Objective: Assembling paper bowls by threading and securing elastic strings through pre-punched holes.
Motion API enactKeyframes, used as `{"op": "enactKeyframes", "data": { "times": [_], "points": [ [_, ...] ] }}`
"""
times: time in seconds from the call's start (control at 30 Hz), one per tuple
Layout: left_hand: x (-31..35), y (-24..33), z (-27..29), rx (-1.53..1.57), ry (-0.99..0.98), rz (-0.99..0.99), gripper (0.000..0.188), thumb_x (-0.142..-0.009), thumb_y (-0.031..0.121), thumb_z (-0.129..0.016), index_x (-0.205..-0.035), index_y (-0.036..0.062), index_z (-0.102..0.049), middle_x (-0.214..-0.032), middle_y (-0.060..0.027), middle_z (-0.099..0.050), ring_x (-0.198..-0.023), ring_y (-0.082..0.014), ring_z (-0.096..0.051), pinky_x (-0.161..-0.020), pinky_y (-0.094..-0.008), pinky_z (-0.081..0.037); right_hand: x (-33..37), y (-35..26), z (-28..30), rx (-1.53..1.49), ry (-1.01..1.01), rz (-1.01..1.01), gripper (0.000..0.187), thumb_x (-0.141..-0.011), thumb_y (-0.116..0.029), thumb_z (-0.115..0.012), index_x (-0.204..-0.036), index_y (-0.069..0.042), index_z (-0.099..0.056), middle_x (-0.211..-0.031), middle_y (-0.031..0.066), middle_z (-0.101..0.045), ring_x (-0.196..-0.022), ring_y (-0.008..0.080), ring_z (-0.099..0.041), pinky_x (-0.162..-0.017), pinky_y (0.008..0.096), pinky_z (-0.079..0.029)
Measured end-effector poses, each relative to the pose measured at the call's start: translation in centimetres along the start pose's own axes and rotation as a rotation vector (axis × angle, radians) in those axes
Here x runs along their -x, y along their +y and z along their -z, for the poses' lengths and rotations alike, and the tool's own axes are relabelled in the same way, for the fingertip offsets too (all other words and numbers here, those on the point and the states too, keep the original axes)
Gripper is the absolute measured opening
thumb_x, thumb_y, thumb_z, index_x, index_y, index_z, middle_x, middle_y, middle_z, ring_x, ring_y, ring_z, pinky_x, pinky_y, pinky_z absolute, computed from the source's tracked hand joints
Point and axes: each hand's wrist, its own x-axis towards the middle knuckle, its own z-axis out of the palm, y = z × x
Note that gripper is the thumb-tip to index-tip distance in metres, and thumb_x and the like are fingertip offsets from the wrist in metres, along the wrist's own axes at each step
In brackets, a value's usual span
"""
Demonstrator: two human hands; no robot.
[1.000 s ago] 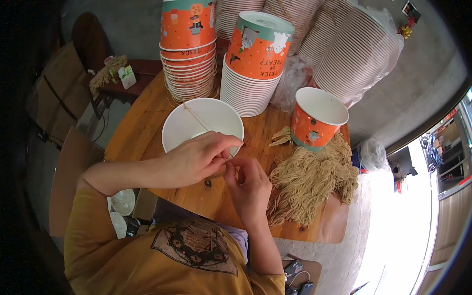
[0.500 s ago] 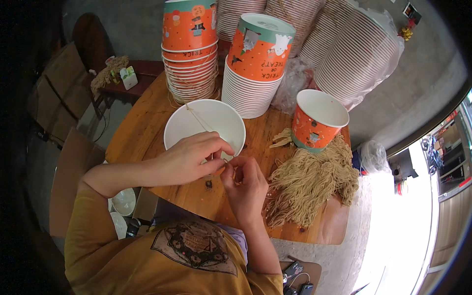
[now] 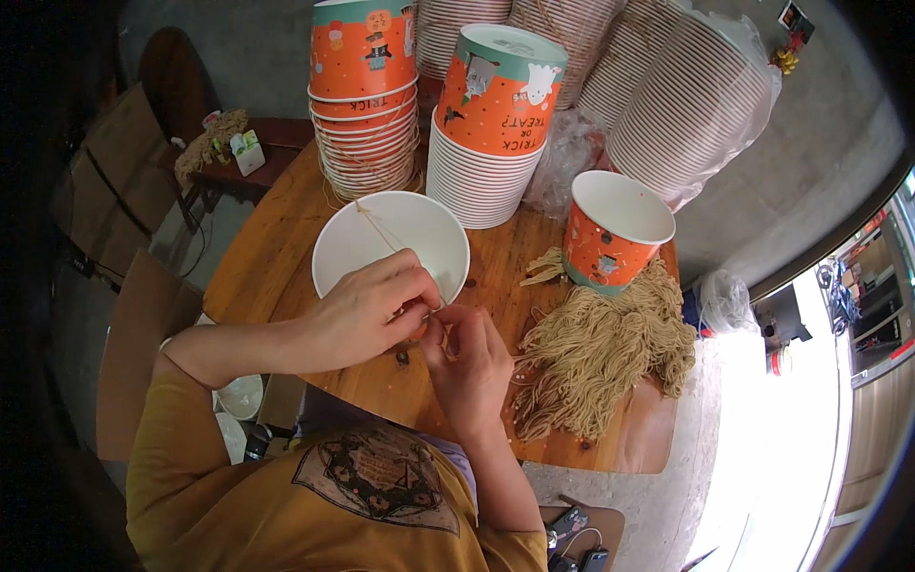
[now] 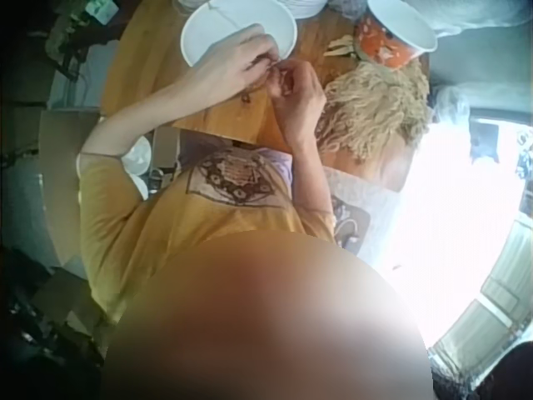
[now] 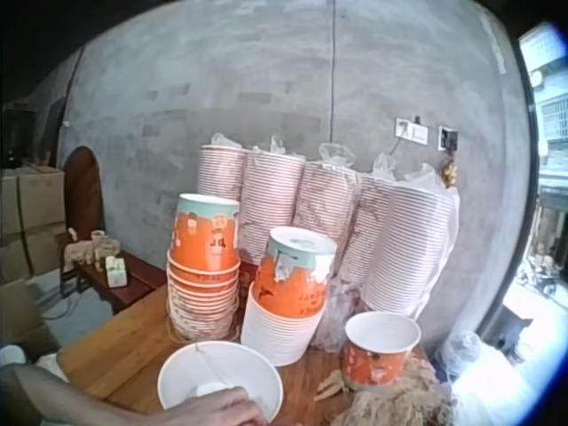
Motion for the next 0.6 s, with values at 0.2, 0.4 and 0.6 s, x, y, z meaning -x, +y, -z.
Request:
{"op": "enactKeyframes", "data": {
  "times": [0.2,0.4,0.6],
  "points": [
    [0.0,-0.6,-0.3,0.124,0.006,0.062,0.011,-0.084,0.002,-0.057,-0.094,0.0027,-0.052,-0.092,-0.0113,-0.055,-0.079,-0.0292,-0.059,-0.069,-0.0381,-0.048,0.0,-0.3,0.1,-0.013,-0.017,-0.012,0.015,-0.079,-0.003,-0.071,-0.087,-0.006,-0.059,-0.072,0.0046,-0.055,-0.055,0.015,-0.052,-0.051,0.03,-0.044],
    [-0.5,-0.8,-0.3,0.327,-0.027,0.141,0.016,-0.084,0.0,-0.058,-0.097,0.0046,-0.05,-0.079,-0.0055,-0.056,-0.07,-0.0171,-0.056,-0.067,-0.0317,-0.048,0.1,0.2,0.1,-0.126,-0.012,-0.134,0.011,-0.084,-0.005,-0.069,-0.088,-0.004,-0.058,-0.075,0.0046,-0.059,-0.057,0.0131,-0.054,-0.053,0.0268,-0.045],
    [-0.8,-2.2,-0.3,0.483,-0.089,0.114,0.026,-0.086,0.0,-0.06,-0.107,0.006,-0.045,-0.081,-0.0005,-0.056,-0.071,-0.0079,-0.051,-0.062,-0.0246,-0.044,0.2,0.3,0.0,-0.216,-0.02,-0.23,0.011,-0.086,-0.006,-0.067,-0.091,-0.004,-0.057,-0.076,0.0046,-0.06,-0.06,0.01,-0.055,-0.055,0.0239,-0.046]
  ]
}}
